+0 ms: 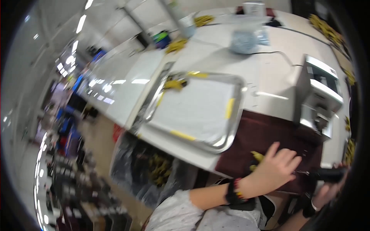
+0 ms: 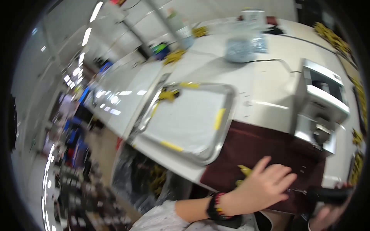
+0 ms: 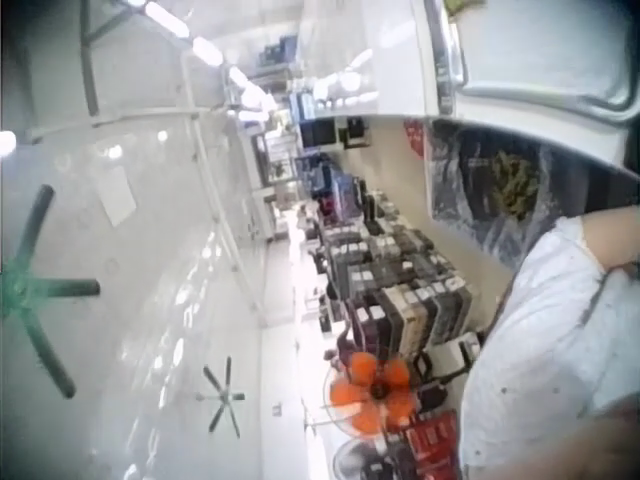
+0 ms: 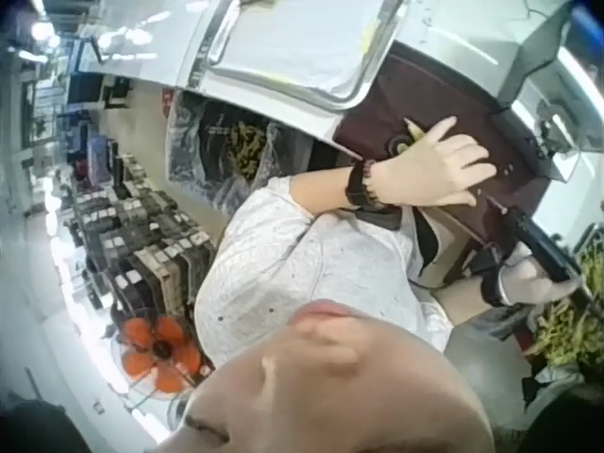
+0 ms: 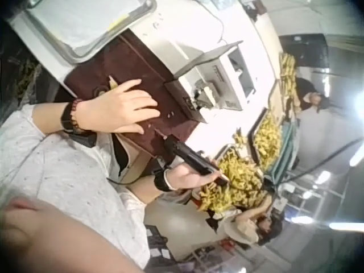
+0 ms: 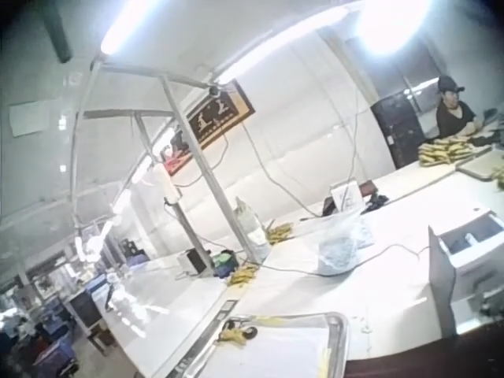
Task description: Assembling and securing parts of a yellow toy motorcycle using an electric screwdriver.
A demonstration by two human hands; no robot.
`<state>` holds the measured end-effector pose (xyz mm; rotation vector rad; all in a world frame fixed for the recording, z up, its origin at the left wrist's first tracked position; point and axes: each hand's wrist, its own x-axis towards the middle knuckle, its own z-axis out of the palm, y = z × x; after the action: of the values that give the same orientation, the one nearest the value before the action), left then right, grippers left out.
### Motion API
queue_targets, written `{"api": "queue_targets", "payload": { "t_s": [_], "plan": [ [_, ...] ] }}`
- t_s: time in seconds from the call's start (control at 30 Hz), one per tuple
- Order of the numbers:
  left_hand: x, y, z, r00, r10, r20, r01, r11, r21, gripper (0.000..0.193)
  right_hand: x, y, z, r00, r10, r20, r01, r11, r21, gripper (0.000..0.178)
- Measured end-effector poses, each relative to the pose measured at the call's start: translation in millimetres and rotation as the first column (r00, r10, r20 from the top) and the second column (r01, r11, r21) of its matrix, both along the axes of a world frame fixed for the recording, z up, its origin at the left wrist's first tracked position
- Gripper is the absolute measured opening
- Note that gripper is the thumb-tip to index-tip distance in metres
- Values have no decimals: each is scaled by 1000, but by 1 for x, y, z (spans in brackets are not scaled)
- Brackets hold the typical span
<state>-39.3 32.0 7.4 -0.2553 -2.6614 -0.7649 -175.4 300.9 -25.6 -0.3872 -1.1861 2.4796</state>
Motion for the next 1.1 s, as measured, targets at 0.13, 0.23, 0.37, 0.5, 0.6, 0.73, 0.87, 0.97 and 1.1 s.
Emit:
{"api": "queue_targets", "payload": {
  "t_s": [0.13,0.23,0.37,0.5,0.6,0.73,0.87,0.97,1.1],
  "plan": [
    [27,-25,1,990,-99,102,114,981,-159,45,12,-34,29,942,330,55,-325,942,-84,17],
    [40,-25,9,1000,-8,20,10,991,-135,38,3,-58,36,893,436,110,-430,900,-74,13],
    [37,-15,22,997,-75,0,74,994,76,31,12,-33,45,845,504,181,-512,859,0,22],
    [32,-13,29,996,-81,25,79,993,86,31,27,-42,43,850,518,99,-522,852,29,40],
    [32,-10,30,998,-57,15,55,992,110,35,33,-70,28,973,231,8,-216,900,379,59],
    [29,-11,29,998,-45,-48,49,995,90,40,80,-81,65,884,392,-254,36,485,874,52],
    [28,-13,27,995,-14,-101,25,994,107,34,127,-116,87,750,660,45,-159,114,981,21],
    [32,-14,20,994,23,-110,-9,992,125,30,133,-134,68,673,732,106,-196,39,980,17],
    [40,-25,27,996,-67,-54,74,986,147,40,128,-135,63,681,730,63,-246,146,958,19]
  ]
}}
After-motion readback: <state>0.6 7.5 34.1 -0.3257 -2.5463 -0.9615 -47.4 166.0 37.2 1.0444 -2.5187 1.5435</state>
